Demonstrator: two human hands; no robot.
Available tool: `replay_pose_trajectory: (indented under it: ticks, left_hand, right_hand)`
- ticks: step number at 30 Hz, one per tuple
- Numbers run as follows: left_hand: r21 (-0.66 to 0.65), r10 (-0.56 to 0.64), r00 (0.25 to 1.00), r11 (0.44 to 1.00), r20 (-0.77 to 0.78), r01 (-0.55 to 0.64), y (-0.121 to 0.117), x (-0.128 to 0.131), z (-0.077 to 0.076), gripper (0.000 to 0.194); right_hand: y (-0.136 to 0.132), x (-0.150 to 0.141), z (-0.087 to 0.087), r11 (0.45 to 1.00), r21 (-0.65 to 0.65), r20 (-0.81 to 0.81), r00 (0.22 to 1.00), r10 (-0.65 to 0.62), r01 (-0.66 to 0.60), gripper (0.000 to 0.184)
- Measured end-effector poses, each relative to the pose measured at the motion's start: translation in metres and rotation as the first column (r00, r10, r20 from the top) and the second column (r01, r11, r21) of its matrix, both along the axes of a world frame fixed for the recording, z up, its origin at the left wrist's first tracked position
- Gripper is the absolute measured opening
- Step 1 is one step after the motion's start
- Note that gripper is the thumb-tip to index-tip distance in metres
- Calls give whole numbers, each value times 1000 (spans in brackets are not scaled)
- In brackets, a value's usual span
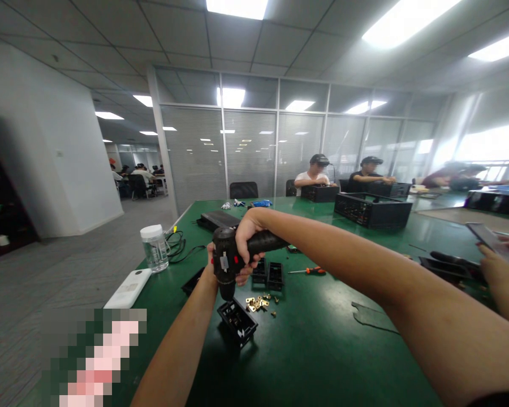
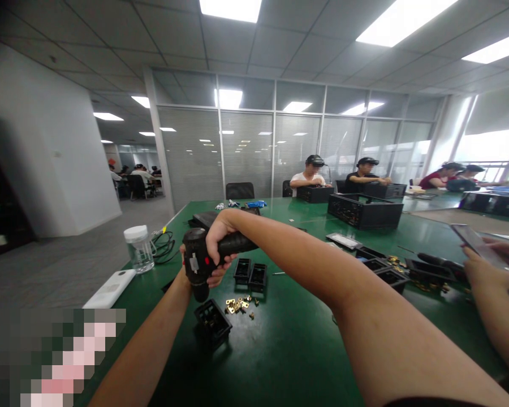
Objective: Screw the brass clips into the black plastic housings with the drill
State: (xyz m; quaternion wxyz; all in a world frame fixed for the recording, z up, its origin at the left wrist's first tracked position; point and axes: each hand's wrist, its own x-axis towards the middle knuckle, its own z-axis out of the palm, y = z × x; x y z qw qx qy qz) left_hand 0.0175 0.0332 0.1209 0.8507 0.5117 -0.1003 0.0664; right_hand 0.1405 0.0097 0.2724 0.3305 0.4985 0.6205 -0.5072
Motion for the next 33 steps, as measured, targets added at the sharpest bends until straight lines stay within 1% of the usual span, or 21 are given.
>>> replay_pose_trajectory:
  ticks: [3, 7, 17, 22, 30, 33]
  left_hand:
    - [1, 11, 1000, 1000, -15, -11, -4, 0, 3, 100]
    - [-8, -3, 1000, 1000, 11, 3, -8, 2, 5, 98]
    - [9, 2, 1000, 1000, -10, -2, -5, 1, 5, 97]
    - [-12, 17, 1000, 1000, -1, -17, -5, 0, 3, 99]
    - [9, 17, 1000, 1000, -14, -17, -2, 0, 4, 107]
    - [1, 22, 1000, 1000, -7, -22, -3, 0, 2, 105]
  right_hand:
    - [-1, 0, 0, 1000, -3, -3, 1000, 2, -2, 15]
    - [-2, 0, 1, 1000, -5, 3, 1000, 2, -2, 14]
    - [-3, 0, 1, 1000, 6, 8, 1000, -11, 11, 13]
    - [-4, 0, 1, 1000, 17, 3, 1000, -17, 17, 11]
    - [-5, 0, 1, 1000, 16, -8, 1000, -18, 19, 12]
    - [-5, 0, 2, 1000, 13, -5, 1000, -15, 15, 11]
